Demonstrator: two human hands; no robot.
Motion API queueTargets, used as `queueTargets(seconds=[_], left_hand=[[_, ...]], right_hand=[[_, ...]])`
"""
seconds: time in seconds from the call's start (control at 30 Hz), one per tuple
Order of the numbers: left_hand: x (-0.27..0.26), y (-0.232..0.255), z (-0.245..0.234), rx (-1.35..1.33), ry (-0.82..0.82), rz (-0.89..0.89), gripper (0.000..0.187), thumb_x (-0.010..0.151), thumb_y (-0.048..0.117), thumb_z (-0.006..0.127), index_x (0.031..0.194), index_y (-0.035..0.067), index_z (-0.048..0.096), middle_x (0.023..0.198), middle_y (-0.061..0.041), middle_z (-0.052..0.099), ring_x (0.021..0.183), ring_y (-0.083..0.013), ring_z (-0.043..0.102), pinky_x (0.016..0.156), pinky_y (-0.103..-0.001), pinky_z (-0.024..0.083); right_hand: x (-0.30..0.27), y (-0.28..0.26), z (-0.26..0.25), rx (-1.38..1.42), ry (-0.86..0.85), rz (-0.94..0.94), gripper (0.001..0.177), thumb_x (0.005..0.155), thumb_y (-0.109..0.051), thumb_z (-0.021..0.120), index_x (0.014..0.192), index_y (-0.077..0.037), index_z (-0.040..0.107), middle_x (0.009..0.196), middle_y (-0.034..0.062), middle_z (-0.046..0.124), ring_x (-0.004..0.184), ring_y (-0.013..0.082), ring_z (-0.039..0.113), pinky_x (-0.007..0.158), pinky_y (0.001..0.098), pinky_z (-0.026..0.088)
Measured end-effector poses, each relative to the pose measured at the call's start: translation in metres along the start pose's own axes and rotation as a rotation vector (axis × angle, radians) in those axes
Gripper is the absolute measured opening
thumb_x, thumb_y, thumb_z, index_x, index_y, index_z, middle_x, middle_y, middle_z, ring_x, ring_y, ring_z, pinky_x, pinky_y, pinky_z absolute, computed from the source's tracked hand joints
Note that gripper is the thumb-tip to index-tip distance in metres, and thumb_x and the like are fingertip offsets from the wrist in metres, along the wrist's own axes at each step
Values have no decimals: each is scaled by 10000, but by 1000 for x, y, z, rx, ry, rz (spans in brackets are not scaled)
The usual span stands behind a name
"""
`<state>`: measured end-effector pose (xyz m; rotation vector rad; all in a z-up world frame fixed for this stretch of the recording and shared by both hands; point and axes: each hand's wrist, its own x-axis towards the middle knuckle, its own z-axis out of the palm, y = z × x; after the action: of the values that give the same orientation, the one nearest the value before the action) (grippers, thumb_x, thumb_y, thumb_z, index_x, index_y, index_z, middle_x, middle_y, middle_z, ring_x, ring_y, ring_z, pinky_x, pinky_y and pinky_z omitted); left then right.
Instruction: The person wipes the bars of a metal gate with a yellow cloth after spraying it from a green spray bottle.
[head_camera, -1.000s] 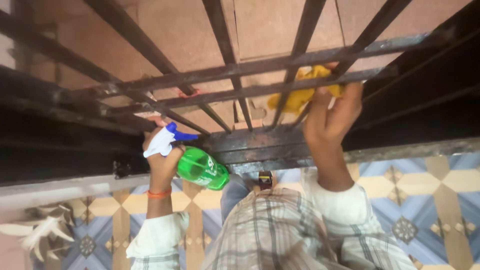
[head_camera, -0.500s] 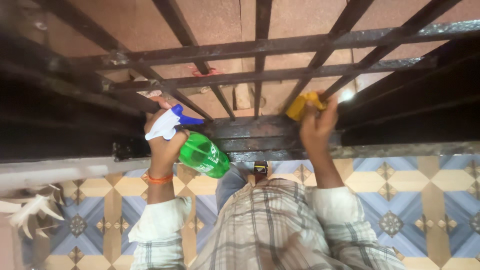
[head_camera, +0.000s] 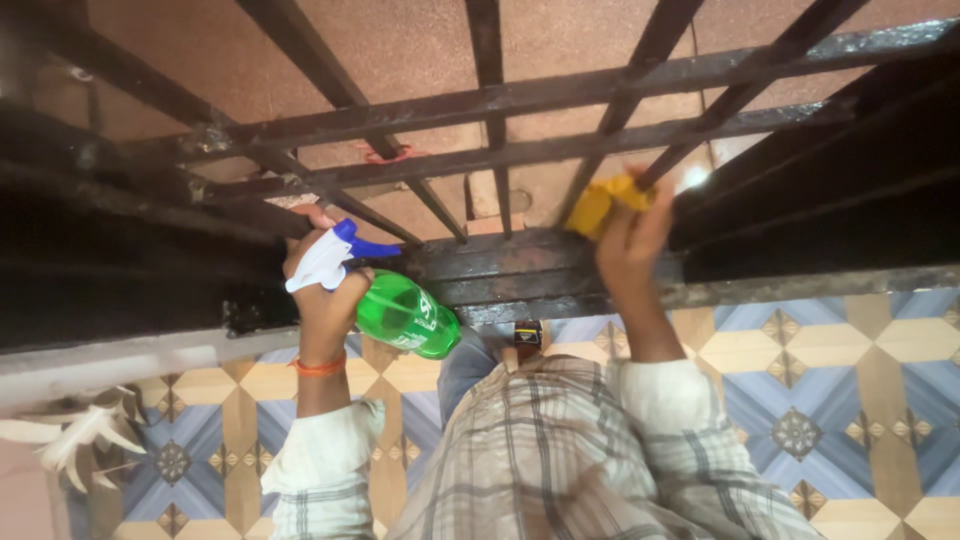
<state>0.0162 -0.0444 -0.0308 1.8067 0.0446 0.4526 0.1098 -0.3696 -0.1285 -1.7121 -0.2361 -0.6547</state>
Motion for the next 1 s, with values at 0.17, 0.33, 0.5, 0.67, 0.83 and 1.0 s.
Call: queueTargets(seconds=[0.17, 0.33, 0.5, 0.67, 0.83, 1.0], left_hand=[[1, -5, -8, 240, -34, 178, 345, 722, 1, 669, 1063, -45, 639, 988, -9, 602, 956, -119, 509, 874, -286, 435], [1, -7, -3, -32, -8, 47, 332, 697, 28, 650, 1020, -34, 605, 1046, 10, 539, 903, -87, 516, 772, -236, 430], [1, -6, -3, 53, -20, 6, 312, 724, 29, 652, 1026, -33, 605, 913, 6, 582, 828, -91, 518, 765, -233, 441], [3, -5, -2, 79, 10, -31, 372, 707, 51, 659, 1068, -40, 651, 951, -12, 634, 839, -99, 555, 762, -239, 460], [3, -4, -3, 88, 0, 130, 258, 693, 31, 657, 939, -17, 597, 1147, -40, 509, 970, -125, 503, 834, -261, 425], [0, -12, -7, 56, -23, 48, 271, 702, 23, 669, 961, -32, 612, 1024, -45, 556, 925, -128, 519, 825, -269, 432]], right_hand=[[-13, 5, -2, -33, -121, 234, 317, 1074, -130, 527, 1373, -24, 526, 1081, 97, 648, 870, 130, 614, 786, 280, 513], [30, -35, -20, 151, -120, 38, 406, 1157, -133, 508, 1511, 34, 399, 1285, 114, 586, 1090, 153, 594, 928, 281, 517], [58, -42, -15, 269, -51, -96, 372, 1220, -187, 504, 1502, 16, 371, 1202, 75, 599, 1030, 142, 580, 929, 257, 484], [23, -2, -5, -9, -6, -45, 346, 1202, -181, 462, 1481, 16, 407, 1234, 114, 556, 1061, 171, 568, 935, 274, 477], [-19, 10, -4, -71, -129, 88, 278, 1129, -113, 513, 1370, 22, 490, 1100, 114, 653, 934, 157, 649, 828, 286, 539], [14, -25, -12, -64, -125, 15, 326, 1090, -92, 523, 1393, 26, 538, 1069, 134, 649, 882, 146, 611, 791, 285, 503]])
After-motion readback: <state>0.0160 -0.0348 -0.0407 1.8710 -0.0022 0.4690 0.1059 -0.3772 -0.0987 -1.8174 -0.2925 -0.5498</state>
